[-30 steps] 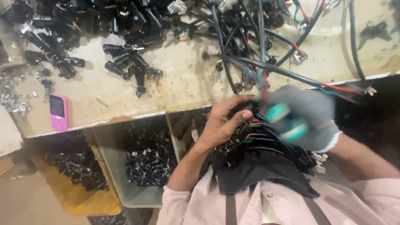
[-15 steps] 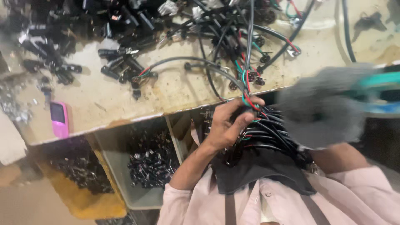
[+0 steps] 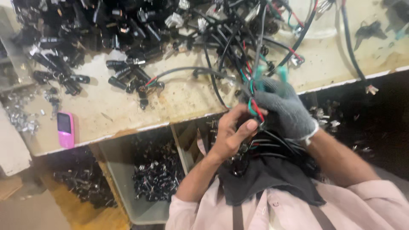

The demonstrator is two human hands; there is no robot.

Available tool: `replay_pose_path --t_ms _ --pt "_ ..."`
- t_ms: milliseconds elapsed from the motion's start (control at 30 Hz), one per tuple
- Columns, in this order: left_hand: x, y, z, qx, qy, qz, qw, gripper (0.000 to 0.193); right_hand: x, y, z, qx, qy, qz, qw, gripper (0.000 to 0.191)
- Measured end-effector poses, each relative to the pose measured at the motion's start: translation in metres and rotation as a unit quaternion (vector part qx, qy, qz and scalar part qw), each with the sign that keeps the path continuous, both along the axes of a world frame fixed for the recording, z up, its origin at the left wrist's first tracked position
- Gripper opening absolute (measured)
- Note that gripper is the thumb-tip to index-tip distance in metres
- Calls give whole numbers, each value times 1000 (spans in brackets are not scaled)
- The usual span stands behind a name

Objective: The person repeatedly picks small black cylindrical components from a pile on the table and attaches them to the ends of wires using pliers. The person holds the wire with one hand and uses the pliers with the other to secure the component, then places the finished assembly back on the table.

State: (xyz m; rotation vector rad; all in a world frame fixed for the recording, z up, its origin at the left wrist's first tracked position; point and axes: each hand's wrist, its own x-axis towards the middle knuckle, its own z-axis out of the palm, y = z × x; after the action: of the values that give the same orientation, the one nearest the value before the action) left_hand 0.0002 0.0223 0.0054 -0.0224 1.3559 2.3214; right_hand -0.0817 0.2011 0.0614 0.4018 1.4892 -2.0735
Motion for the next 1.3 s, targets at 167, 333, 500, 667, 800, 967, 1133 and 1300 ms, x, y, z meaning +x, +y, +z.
replay_pose_path --t_ms 167,333,500,667,800,967,1133,1300 --pt "-5 4 19 285 -100 153 941 47 22 19 -14 121 224 49 966 20" --pt "-1 10 34 154 33 -3 987 65 17 43 -12 190 223 18 956 11" --pt "-12 26 32 250 -51 177 951 64 -18 34 40 111 348 -44 930 8" --pt "-28 56 72 -270 545 -112 786 53 -48 30 39 406 537 148 725 14" --pt "-15 18 69 -505 438 -271 692 49 -36 41 7 521 520 314 601 19" --pt "15 -82 34 -381 369 -326 782 25 -16 53 -11 556 504 278 600 25" --pt "-29 -133 39 -746 319 160 562 19 0 54 -31 650 483 183 557 28" --pt "-59 -195 -20 -818 261 191 476 50 8 74 -55 642 479 206 563 29"
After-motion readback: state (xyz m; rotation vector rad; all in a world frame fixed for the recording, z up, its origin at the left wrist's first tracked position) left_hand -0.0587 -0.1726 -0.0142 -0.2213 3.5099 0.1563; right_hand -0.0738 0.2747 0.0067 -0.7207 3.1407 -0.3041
